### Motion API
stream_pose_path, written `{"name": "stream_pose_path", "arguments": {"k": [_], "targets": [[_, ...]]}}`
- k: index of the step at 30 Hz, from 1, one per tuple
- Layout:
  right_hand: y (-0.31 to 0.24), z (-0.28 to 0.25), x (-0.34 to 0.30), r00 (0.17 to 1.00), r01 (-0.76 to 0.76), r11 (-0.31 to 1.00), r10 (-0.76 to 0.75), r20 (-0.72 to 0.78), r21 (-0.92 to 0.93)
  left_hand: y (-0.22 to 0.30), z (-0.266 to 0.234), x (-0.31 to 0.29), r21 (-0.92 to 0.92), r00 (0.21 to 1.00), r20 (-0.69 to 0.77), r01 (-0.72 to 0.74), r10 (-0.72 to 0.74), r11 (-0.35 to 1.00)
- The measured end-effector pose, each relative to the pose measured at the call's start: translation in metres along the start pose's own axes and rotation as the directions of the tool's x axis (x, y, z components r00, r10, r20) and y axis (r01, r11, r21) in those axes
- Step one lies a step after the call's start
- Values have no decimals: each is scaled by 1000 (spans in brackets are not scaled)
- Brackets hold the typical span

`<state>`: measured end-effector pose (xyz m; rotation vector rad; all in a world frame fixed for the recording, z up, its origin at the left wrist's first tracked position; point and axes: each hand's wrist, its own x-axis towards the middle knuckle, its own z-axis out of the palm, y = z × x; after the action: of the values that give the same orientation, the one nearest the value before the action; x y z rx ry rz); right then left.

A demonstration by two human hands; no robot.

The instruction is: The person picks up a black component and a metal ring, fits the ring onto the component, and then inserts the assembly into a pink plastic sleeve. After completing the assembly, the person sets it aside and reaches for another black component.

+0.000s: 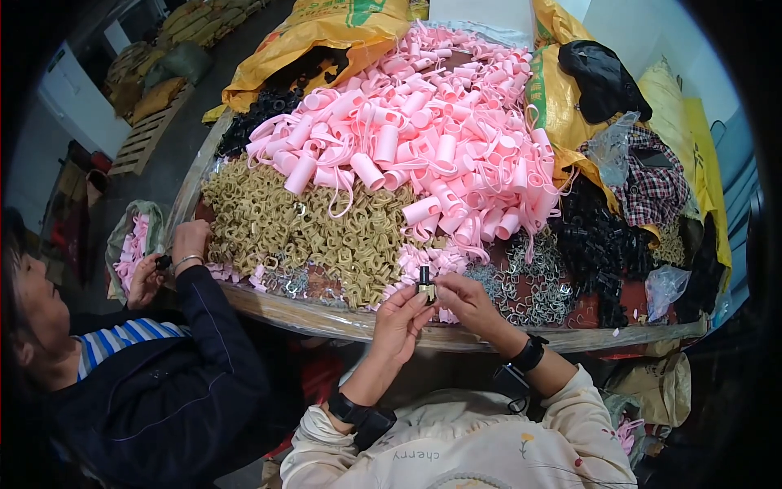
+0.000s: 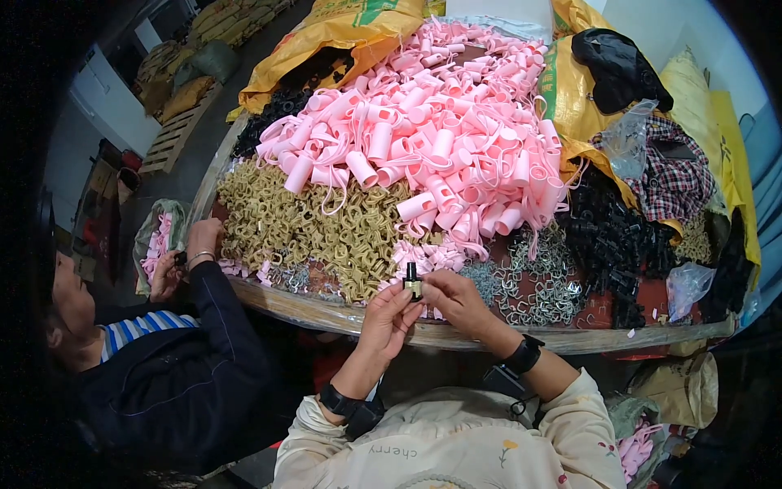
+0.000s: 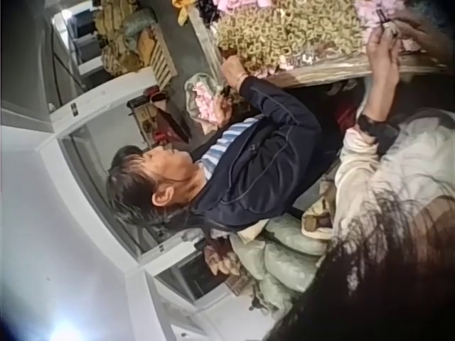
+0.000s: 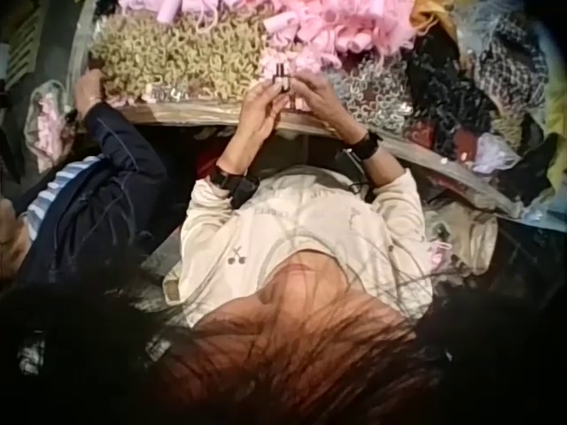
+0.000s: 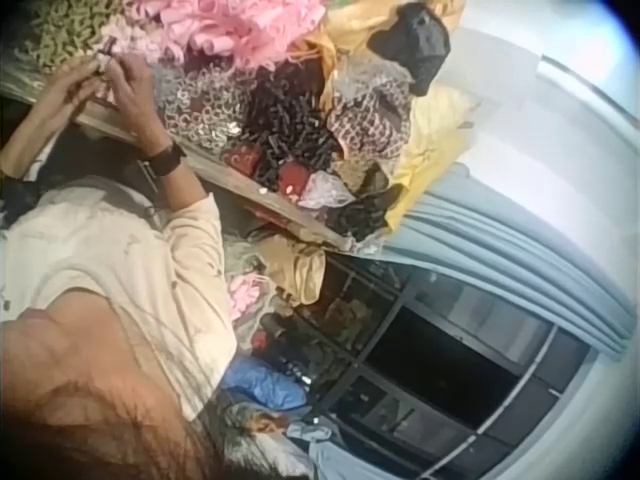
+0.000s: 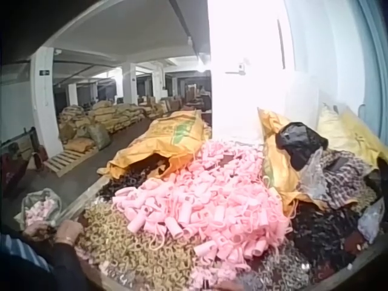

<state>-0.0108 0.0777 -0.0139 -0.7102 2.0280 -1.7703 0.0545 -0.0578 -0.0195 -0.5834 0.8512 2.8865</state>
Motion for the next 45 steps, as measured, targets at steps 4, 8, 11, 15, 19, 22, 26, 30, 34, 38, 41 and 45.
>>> {"name": "stream_pose_path", "arguments": {"k": [4, 8, 11, 15, 19, 22, 26, 30, 34, 38, 41, 45], "targets": [[-8, -5, 3, 996, 92, 963, -85, 38, -255, 0, -2, 1, 9, 1000, -12, -9, 9, 1000], [-4, -5, 0, 998, 56, 992, -56, 7, -112, 3, 1, 1, 38, 1000, -6, 0, 0, 999], [-5, -7, -3, 1000, -21, 995, 23, -18, 94, 3, 2, 0, 58, 1000, 21, -17, 16, 998], [-17, -5, -8, 994, -94, 954, 106, -26, 284, -1, 1, -3, 99, 999, 10, -46, 46, 994], [-27, 2, -15, 994, 7, 971, 19, -110, 237, -4, 7, -7, 129, 998, 12, -68, 67, 989], [-31, 6, -18, 981, 115, 989, -98, -170, 96, -5, 10, -9, 141, 998, 18, -68, 66, 988], [-29, 6, -21, 927, 287, 937, -324, -191, -198, -5, 13, -14, 150, 999, 34, -24, 19, 988], [-29, -13, -22, 830, 456, 731, -555, -53, -508, -3, 20, -20, 157, 993, 85, 73, -87, 985], [-32, -26, -25, 778, 539, 591, -623, 85, -600, -3, 26, -20, 199, 976, 138, 139, -168, 970], [-19, -42, -20, 743, 503, 544, -669, 14, -672, -1, 25, 3, 420, 984, 138, 45, -113, 907], [-11, -85, 10, 739, 229, 263, -673, -8, -937, -1, 18, 27, 698, 993, 121, -91, 8, 710], [8, -131, 36, 854, 100, 117, -520, 25, -988, -7, 27, 46, 680, 979, 193, -87, -64, 728]]}}
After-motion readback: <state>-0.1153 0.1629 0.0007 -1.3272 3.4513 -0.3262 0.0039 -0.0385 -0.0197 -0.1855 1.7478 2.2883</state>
